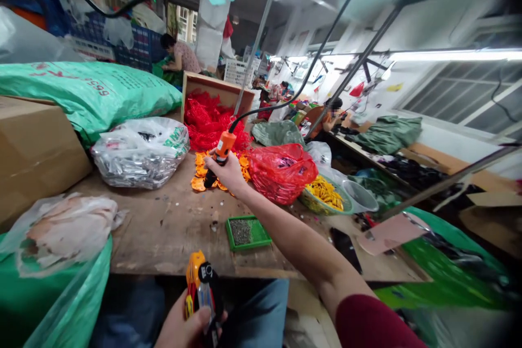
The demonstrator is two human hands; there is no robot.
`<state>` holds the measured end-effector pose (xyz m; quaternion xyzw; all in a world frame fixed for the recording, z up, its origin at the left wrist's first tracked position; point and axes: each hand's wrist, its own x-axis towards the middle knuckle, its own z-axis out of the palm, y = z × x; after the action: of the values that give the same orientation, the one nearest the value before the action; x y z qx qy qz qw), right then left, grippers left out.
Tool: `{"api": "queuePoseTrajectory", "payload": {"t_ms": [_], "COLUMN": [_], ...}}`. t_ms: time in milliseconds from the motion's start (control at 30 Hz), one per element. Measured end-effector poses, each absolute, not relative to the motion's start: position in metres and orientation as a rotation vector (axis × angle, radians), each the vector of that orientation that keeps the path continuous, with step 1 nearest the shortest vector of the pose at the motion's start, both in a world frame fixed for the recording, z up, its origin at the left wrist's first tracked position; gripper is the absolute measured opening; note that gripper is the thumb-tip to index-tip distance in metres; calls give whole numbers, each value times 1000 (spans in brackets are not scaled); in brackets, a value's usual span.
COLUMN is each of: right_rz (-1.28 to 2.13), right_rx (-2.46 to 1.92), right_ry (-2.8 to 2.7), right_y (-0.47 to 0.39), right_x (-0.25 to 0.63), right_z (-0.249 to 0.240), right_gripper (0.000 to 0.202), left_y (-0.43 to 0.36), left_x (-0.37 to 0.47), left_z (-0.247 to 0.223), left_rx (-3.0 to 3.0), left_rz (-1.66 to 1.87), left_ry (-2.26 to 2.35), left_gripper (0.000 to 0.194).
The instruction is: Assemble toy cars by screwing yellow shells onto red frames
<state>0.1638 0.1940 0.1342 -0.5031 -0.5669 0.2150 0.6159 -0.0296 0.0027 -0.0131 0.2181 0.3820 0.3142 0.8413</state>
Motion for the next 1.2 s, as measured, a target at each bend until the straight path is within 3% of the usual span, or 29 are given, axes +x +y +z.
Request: {"api": "queuePoseTrajectory", "payload": {"t_ms": [500,1200], "right_rz": [460,399], "right_rx": [-1207,-1225], "right_ry": [-1048,-735], "right_y": [73,55], "right_x": [235,271], "right_z": [114,72], "right_gripper": [19,26], "left_y": [6,3], "left_x": [-9,8], "left_z": [6,24], "left_rx": [593,556], "left_rz": [502,419], "left_ry": [894,1015], "left_gripper": [63,66]}}
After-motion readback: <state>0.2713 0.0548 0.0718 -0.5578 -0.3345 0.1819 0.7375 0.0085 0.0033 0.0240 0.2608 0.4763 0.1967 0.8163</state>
